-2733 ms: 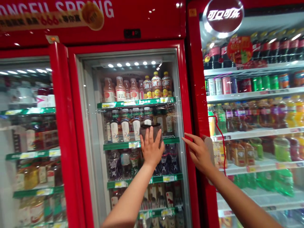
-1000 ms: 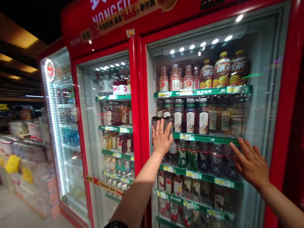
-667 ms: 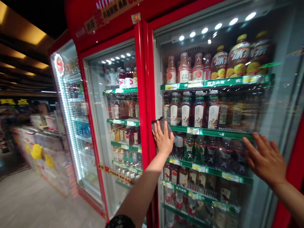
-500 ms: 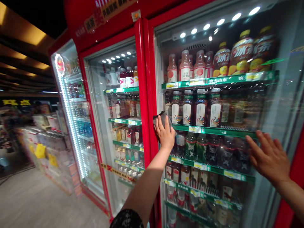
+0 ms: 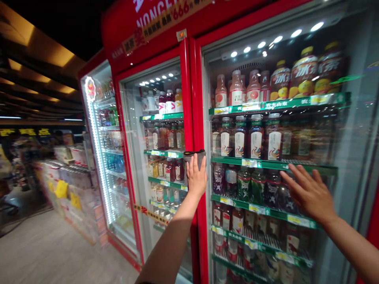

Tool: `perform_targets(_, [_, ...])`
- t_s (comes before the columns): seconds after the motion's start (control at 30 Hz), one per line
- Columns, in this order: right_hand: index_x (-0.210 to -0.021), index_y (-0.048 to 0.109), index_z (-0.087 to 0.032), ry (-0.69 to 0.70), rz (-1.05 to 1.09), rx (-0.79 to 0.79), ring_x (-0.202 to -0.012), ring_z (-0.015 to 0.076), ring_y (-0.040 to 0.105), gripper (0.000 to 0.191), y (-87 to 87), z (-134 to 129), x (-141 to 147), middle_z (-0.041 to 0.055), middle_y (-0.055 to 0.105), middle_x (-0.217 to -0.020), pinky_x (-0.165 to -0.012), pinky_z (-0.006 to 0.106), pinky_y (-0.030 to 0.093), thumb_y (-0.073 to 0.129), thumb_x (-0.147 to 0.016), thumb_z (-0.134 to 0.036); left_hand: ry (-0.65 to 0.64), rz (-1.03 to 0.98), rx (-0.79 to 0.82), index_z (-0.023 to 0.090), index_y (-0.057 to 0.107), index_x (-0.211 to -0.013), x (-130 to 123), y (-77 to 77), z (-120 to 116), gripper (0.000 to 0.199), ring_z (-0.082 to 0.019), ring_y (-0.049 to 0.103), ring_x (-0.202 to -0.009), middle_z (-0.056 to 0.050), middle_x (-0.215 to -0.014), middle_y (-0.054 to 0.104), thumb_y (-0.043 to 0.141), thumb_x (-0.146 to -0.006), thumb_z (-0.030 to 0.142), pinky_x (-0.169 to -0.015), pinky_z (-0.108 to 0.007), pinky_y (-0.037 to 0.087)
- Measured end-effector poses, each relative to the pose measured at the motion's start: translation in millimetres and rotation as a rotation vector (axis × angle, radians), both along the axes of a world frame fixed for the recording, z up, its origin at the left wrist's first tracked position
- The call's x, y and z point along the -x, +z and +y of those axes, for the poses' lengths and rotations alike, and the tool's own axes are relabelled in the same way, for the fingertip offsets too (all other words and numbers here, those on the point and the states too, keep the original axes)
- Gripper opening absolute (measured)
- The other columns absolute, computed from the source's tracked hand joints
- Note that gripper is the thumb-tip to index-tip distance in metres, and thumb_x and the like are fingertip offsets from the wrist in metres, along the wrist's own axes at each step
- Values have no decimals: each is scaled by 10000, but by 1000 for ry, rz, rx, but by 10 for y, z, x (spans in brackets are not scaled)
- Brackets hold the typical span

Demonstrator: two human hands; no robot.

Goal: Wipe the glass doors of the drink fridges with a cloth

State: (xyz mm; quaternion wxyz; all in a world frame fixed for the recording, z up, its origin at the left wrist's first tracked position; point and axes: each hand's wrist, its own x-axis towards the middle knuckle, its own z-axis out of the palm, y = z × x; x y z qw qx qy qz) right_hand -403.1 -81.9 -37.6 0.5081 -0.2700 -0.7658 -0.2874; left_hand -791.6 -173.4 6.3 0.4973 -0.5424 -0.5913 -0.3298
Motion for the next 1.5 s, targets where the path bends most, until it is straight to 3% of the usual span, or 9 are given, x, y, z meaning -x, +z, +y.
perform_targets(0.17, [-1593, 229, -410, -6, -1, -2, -1477, 325, 371, 699, -113, 110, 300, 24, 280, -1657, -1231, 572, 194, 501, -958, -300, 34, 8, 79, 288, 300, -1580, 114, -273, 126, 748, -343, 229, -1539, -157, -1679, 209, 628, -911, 228, -1210, -591, 294])
perform_targets(0.4, [-1591, 243, -403, -24, -1, -19, -1486, 316, 356, 677, -149, 120, 282, 22, 288, -1653, -1239, 551, 177, 496, -966, -341, -58, -67, -43, 277, 289, -1582, 58, 382, 312, 763, -339, 116, -1565, -115, -1713, 31, 618, -899, 193, -1242, -574, 239])
perform_targets(0.63, [-1590, 257, -395, -23, 12, -12, -1484, 326, 358, 687, -148, 77, 301, 29, 294, -1654, -1231, 569, 176, 511, -955, -322, -62, -27, 2, 287, 299, -1576, 144, -167, 158, 792, -318, 173, -1558, -110, -1707, 116, 598, -866, 103, -1220, -529, 325])
perform_targets(0.87, [-1581, 281, -401, -25, 30, 17, -1475, 332, 372, 685, -173, 73, 299, 26, 310, -1647, -1226, 575, 193, 529, -949, -312, -113, -53, -41, 289, 358, -1555, 33, 857, 358, 708, -304, 170, -1561, -70, -1700, 173, 541, -896, 109, -1250, -562, 235])
perform_targets(0.93, [-1576, 298, -391, -24, 30, 18, -1469, 335, 382, 684, -169, 65, 299, 36, 328, -1639, -1226, 577, 196, 549, -945, -307, -130, -74, -53, 287, 360, -1555, -4, 885, 370, 694, -303, 159, -1563, -64, -1704, 157, 543, -905, 128, -1256, -559, 216])
perform_targets(1.0, [-1573, 301, -389, -27, 32, 19, -1458, 341, 399, 698, -156, 46, 298, 44, 341, -1632, -1222, 585, 207, 573, -938, -293, -127, -102, -39, 286, 354, -1557, -4, 588, 315, 694, -310, 158, -1563, -68, -1709, 132, 555, -907, 149, -1254, -563, 220])
perform_targets(1.17, [-1575, 267, -419, -50, 24, 41, -1437, 349, 431, 745, -129, 13, 290, 43, 352, -1621, -1212, 591, 238, 606, -931, -260, -64, -73, 52, 294, 384, -1545, 147, -834, -42, 750, -328, 261, -1531, -101, -1692, 199, 610, -854, 109, -1195, -511, 376])
perform_targets(1.27, [-1578, 272, -411, -49, 25, 27, -1444, 344, 421, 730, -138, 36, 283, 42, 343, -1627, -1222, 581, 220, 590, -938, -265, -100, -53, 73, 299, 340, -1566, 200, -1158, -167, 775, -299, 318, -1510, -95, -1681, 238, 552, -860, 58, -1179, -454, 412])
perform_targets(1.5, [-1583, 278, -398, -49, 7, 0, -1463, 327, 395, 696, -163, 85, 262, 33, 318, -1643, -1230, 560, 196, 549, -949, -302, -220, -50, 78, 328, 216, -1602, -334, -162, 234, 807, -319, 148, -1561, -81, -1716, 15, 559, -899, 127, -1237, -556, 269])
